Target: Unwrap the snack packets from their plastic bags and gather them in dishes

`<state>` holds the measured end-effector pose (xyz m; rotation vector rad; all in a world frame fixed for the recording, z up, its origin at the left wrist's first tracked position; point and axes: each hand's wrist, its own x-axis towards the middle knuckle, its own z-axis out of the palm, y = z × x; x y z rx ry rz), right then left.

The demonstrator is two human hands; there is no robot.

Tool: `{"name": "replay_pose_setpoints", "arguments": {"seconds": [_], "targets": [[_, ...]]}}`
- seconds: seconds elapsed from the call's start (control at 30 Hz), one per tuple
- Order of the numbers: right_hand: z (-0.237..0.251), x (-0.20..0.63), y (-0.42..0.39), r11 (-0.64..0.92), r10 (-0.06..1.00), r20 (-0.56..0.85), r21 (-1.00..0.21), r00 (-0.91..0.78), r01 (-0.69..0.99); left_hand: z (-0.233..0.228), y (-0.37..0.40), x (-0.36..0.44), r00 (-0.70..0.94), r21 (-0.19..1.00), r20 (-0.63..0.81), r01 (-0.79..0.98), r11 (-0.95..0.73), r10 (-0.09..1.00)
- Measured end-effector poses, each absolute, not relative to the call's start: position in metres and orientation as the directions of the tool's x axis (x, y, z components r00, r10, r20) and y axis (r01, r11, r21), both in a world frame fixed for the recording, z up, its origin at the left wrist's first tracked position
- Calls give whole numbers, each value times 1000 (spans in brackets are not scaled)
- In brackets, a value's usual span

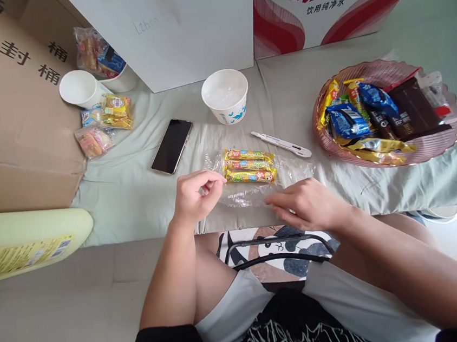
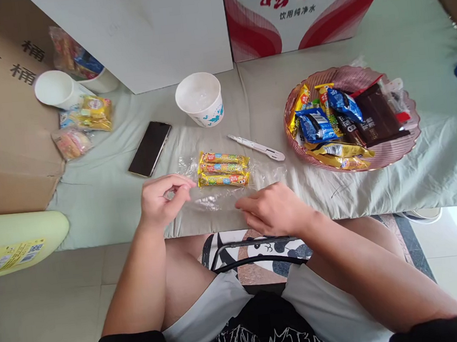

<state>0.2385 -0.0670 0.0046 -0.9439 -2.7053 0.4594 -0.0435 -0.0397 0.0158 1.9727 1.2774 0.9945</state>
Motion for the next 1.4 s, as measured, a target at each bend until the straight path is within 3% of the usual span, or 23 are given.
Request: {"name": "replay_pose_setpoints", "arguments": {"seconds": [0.1, 0.2, 0.27, 0.4, 0.53, 0.67, 0.8, 0.9, 1.1, 1.4], "targets": [[6, 239, -65, 640, 706, -93, -340, -702, 689, 13, -36, -46, 196, 872, 81, 460, -165, 977], [7, 238, -64, 513, 808, -198, -227, -555, 828, 6, -27, -50, -11, 825, 137, 554, -108, 991], [7, 236, -64, 436, 855, -226, -178, -468, 882, 1, -22, -52, -71, 752, 150, 655, -67, 986], [8, 234, -62, 291, 911, -234, -217, -339, 932, -7, -17, -55, 14, 636, -35, 772, 11, 999], [5, 232, -59, 188, 949, -184, -317, -255, 930, -8, -15, -52, 54, 658, -105, 753, 29, 993], [-3, 230, -56, 315, 946, 95, -500, -311, 807, -6, -14, -45, 88, 826, -123, 561, 53, 989], [-12, 222, -48, 588, 809, 368, -499, -459, 637, -3, -18, -35, 32, 953, -269, 153, 261, 963], [-19, 212, -39, 601, 799, 343, -480, -494, 639, 3, -21, -29, 90, 935, -343, -67, 349, 935], [-22, 196, -29, 488, 871, 238, -510, -429, 709, 25, -22, -25, 200, 881, -364, -242, 406, 910], [-19, 205, -24, 358, 915, 139, -712, -379, 604, 25, -18, -19, 112, 830, -401, -376, 413, 909]]}}
